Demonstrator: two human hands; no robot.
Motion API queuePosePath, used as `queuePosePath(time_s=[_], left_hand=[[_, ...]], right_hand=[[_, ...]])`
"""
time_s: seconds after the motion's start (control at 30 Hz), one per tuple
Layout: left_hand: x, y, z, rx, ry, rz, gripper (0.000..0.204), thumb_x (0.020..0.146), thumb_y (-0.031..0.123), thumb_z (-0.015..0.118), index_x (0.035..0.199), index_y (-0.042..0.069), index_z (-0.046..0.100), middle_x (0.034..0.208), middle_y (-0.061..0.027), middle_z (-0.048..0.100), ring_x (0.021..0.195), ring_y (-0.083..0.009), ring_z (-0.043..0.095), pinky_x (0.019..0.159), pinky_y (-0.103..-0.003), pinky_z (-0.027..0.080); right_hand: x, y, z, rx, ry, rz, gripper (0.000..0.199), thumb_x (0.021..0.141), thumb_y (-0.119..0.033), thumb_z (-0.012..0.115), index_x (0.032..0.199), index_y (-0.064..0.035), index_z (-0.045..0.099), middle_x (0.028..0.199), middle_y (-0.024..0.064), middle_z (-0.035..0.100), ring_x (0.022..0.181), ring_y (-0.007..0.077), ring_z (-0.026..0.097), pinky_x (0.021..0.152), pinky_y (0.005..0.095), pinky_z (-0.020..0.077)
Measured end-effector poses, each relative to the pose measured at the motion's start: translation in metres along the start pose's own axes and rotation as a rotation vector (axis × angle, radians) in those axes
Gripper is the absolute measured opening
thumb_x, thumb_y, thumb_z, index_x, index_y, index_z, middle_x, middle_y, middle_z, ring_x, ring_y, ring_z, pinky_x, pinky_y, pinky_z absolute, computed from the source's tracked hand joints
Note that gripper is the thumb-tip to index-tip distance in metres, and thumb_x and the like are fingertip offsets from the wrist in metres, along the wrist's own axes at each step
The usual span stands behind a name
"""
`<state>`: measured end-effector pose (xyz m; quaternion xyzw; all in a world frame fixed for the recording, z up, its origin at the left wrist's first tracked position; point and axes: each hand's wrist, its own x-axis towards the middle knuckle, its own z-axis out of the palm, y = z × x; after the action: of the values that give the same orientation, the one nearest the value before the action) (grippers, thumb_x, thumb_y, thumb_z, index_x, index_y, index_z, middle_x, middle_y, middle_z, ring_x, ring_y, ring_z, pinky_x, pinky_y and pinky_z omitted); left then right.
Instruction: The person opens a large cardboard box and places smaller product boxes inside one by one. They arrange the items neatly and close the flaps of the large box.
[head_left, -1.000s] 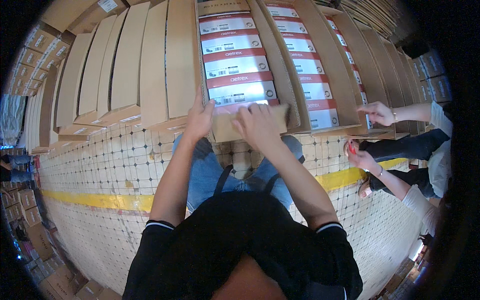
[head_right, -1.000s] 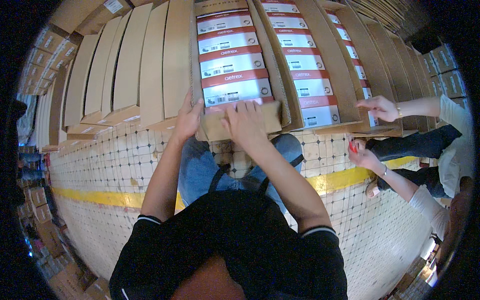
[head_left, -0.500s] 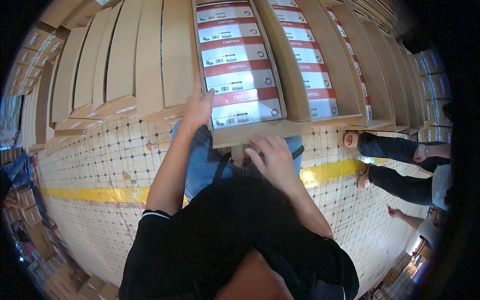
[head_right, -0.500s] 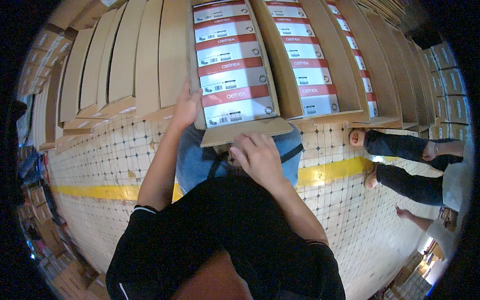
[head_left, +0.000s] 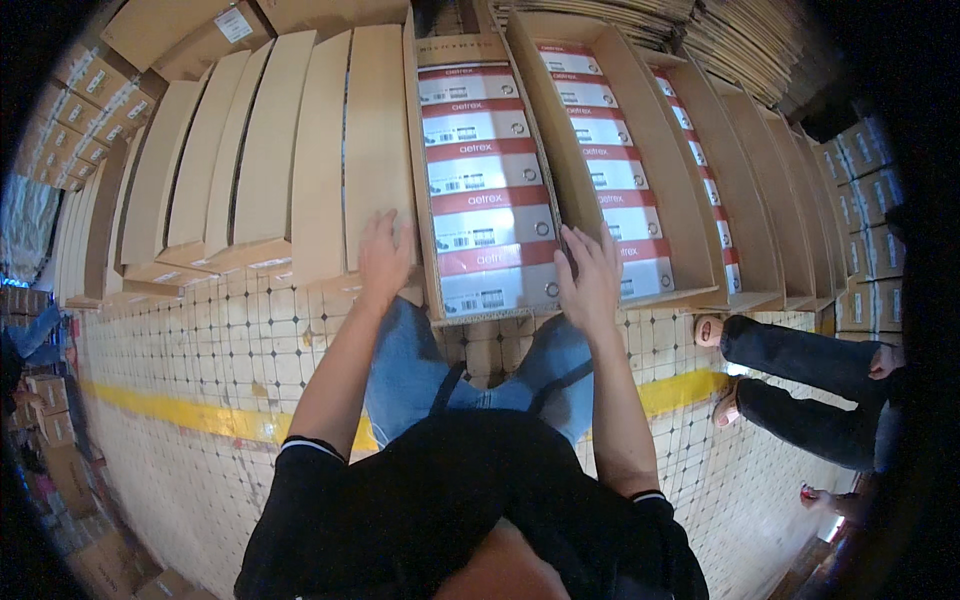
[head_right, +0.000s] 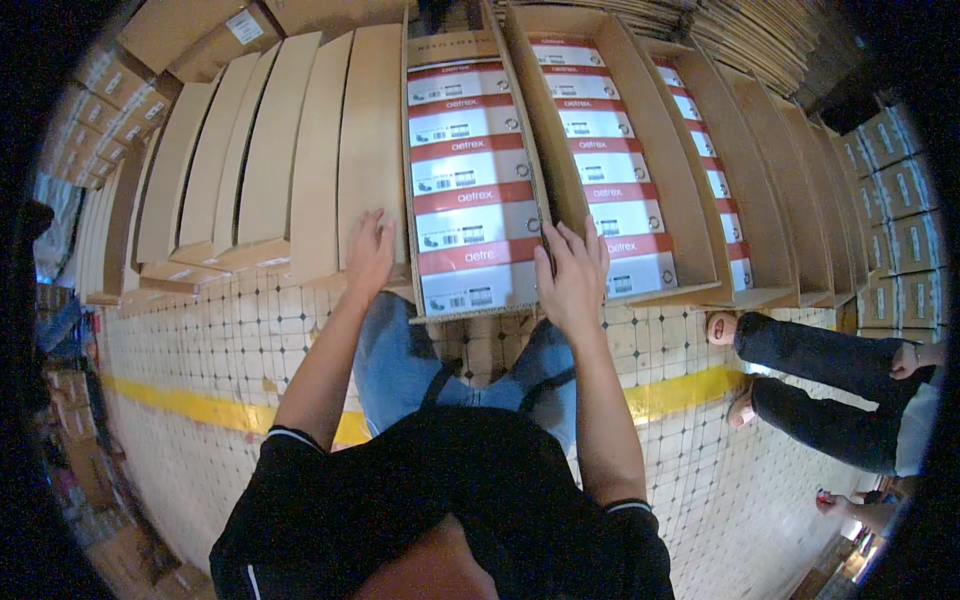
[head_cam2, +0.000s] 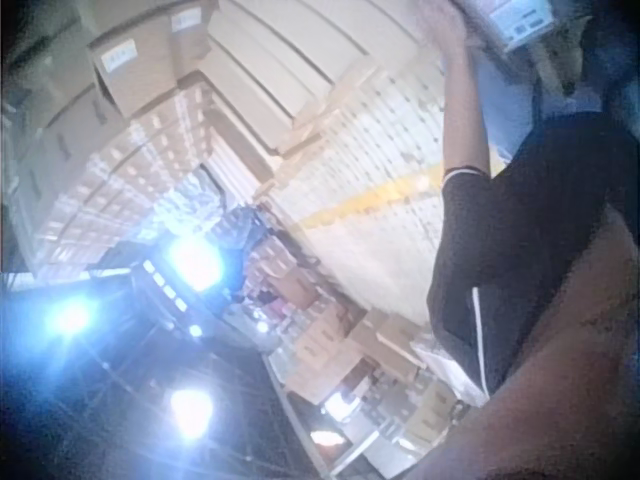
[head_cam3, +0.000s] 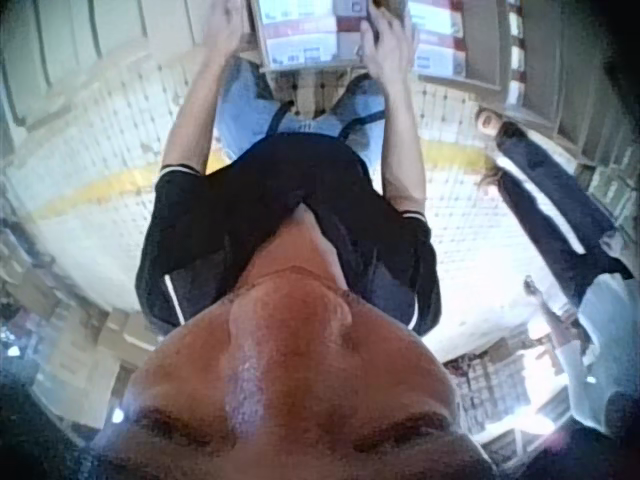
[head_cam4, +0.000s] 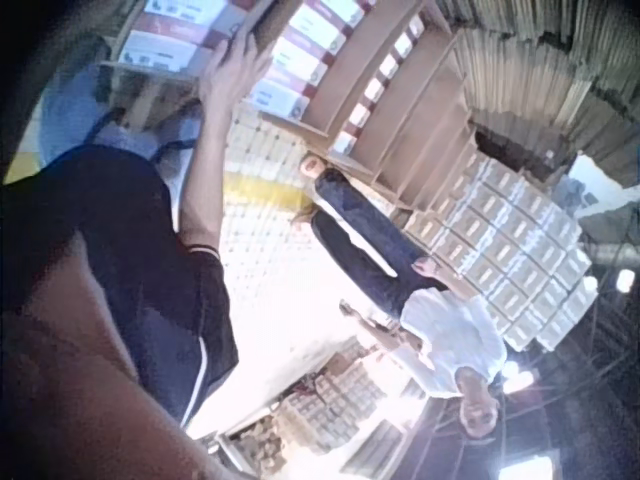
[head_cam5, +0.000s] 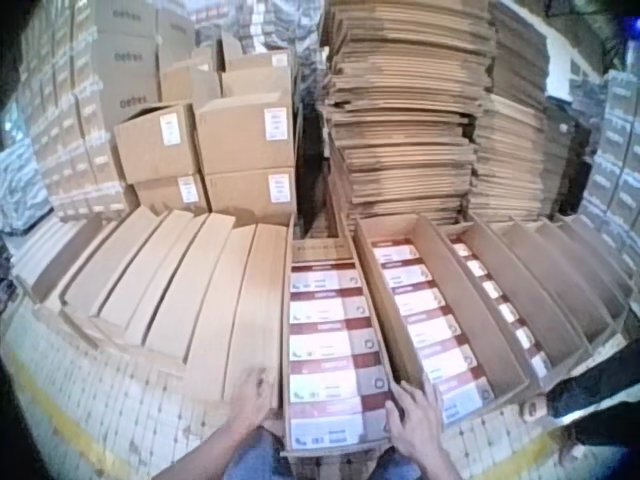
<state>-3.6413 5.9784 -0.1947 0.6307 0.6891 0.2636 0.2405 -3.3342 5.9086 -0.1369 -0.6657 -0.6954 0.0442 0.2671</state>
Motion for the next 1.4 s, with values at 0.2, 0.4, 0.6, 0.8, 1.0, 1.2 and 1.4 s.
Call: queuePosePath(time_s=[0.2, 0.4, 0.6, 0.8, 1.0, 1.2, 1.4], left_hand=[[0.048, -0.046, 0.004, 0.63, 0.069, 0.041, 0.064, 0.099, 0.052, 0.042, 0.15, 0.014, 0.041, 0.159, -0.0251, 0.024, 0.149, -0.0408, 0.018, 0.12, -0.058, 0.008], [0.055, -0.059, 0.014, 0.555, 0.035, 0.0, 0.067, 0.096, 0.053, 0.045, 0.153, 0.017, 0.036, 0.16, -0.0242, 0.023, 0.15, -0.0392, 0.015, 0.12, -0.059, 0.005], [0.058, -0.061, 0.012, 0.519, 0.052, 0.028, 0.068, 0.093, 0.048, 0.053, 0.151, 0.016, 0.039, 0.159, -0.0247, 0.025, 0.149, -0.0415, 0.018, 0.118, -0.061, 0.006], [0.06, -0.063, 0.013, 0.526, 0.046, 0.019, 0.07, 0.09, 0.049, 0.057, 0.15, 0.016, 0.042, 0.158, -0.0247, 0.027, 0.148, -0.0419, 0.02, 0.117, -0.063, 0.008], [0.061, -0.062, 0.011, 0.51, 0.026, 0.015, 0.071, 0.088, 0.048, 0.059, 0.149, 0.015, 0.042, 0.158, -0.0264, 0.026, 0.148, -0.0426, 0.02, 0.116, -0.065, 0.009], [0.061, -0.066, 0.014, 0.521, -0.021, 0.002, 0.073, 0.088, 0.049, 0.059, 0.15, 0.015, 0.041, 0.158, -0.0272, 0.023, 0.148, -0.0432, 0.018, 0.117, -0.064, 0.006], [0.058, -0.067, 0.014, 0.484, -0.012, -0.012, 0.072, 0.09, 0.048, 0.057, 0.151, 0.015, 0.038, 0.159, -0.0273, 0.021, 0.149, -0.043, 0.016, 0.119, -0.061, 0.003]], right_hand=[[0.002, -0.008, -0.009, -0.013, -0.026, 0.009, 0.042, 0.093, -0.03, 0.062, 0.129, -0.009, 0.064, 0.129, 0.0159, 0.062, 0.139, 0.0407, 0.038, 0.116, 0.0516, 0.0241], [0.056, -0.032, -0.016, 0.309, 0.078, 0.161, 0.027, 0.092, -0.017, 0.066, 0.115, -0.0035, 0.068, 0.12, 0.0162, 0.066, 0.121, 0.0332, 0.056, 0.103, 0.0416, 0.0422], [0.25, -0.029, 0.074, 1.446, -0.368, 0.394, 0.034, 0.104, -0.032, 0.05, 0.114, -0.0012, 0.061, 0.095, 0.0062, 0.065, 0.086, 0.014, 0.062, 0.081, 0.0276, 0.0512], [0.438, -0.024, 0.247, 1.648, -0.178, 1.152, 0.042, 0.105, -0.038, 0.04, 0.123, -0.0029, 0.053, 0.114, 0.015, 0.06, 0.1, 0.0278, 0.061, 0.092, 0.0405, 0.0539], [0.491, -0.021, 0.295, 1.637, 0.006, 1.133, 0.053, 0.1, -0.053, 0.035, 0.127, -0.0121, 0.054, 0.128, 0.0126, 0.053, 0.111, 0.031, 0.052, 0.088, 0.0519, 0.0463], [0.586, -0.058, 0.159, 1.708, 0.079, 0.658, 0.047, 0.098, -0.051, 0.042, 0.118, -0.0119, 0.058, 0.11, 0.0069, 0.059, 0.093, 0.0257, 0.055, 0.075, 0.0455, 0.0467], [0.591, -0.132, -0.007, 1.328, 0.062, 0.092, 0.04, 0.096, -0.046, 0.051, 0.108, -0.01, 0.061, 0.097, 0.0046, 0.061, 0.082, 0.0213, 0.057, 0.067, 0.0399, 0.0468]])
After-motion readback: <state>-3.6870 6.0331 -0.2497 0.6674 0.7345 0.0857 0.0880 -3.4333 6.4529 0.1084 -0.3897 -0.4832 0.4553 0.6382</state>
